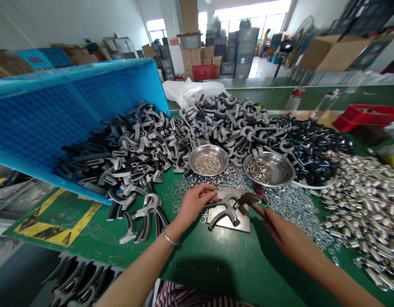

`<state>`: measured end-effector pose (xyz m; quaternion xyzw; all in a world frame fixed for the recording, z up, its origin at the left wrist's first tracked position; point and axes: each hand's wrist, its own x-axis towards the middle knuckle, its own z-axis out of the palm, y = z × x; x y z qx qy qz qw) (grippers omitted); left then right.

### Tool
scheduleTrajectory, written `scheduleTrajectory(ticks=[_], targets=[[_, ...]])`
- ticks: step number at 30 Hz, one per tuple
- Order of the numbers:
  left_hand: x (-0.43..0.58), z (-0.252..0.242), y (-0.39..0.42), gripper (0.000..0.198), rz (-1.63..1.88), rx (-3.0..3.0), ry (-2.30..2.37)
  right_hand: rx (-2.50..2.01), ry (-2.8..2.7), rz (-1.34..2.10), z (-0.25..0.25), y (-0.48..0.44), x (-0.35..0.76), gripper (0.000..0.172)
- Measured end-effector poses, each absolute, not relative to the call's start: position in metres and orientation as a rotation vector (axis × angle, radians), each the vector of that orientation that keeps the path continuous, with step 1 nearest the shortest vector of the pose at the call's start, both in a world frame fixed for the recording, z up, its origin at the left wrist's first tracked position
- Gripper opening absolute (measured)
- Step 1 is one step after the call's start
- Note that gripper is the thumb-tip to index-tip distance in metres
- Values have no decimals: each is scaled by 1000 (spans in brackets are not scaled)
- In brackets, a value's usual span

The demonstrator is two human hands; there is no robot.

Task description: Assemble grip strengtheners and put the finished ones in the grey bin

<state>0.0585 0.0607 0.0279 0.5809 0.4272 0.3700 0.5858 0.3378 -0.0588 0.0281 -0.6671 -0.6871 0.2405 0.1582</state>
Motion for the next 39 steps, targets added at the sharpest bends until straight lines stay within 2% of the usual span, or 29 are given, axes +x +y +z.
scheduleTrajectory(ticks=[4,8,19,26,27,28,30,31,32,35,39], targets=[[74,23,59,11,800,1795,1140,-1889,-1834,859,32,-56,342,28],[91,20,62,16,680,2198,1232,-1921,-1596,912,42,-58,337,36],[104,3,62,26,480,2466,1319,-1835,-1438,1254,30,-73,328,41],[100,-1,59,27,427,2710,954,-1855,-1534,1161,34,-72,331,41],[98,0,58,30,440,2672,966,-1860,-1583,1109,38,-72,331,40],[95,1,56,43,461,2616,1014,-1858,-1637,1043,42,-72,329,40],[90,2,50,83,491,2488,1132,-1837,-1736,898,53,-71,323,40],[88,2,47,95,490,2431,1170,-1819,-1782,829,58,-68,319,41],[86,1,44,99,481,2389,1187,-1808,-1836,774,61,-64,315,41],[85,-3,39,97,474,2348,1184,-1862,-2037,730,61,-46,307,37],[87,-5,38,96,504,2370,1188,-1847,-2019,969,46,-37,315,29]])
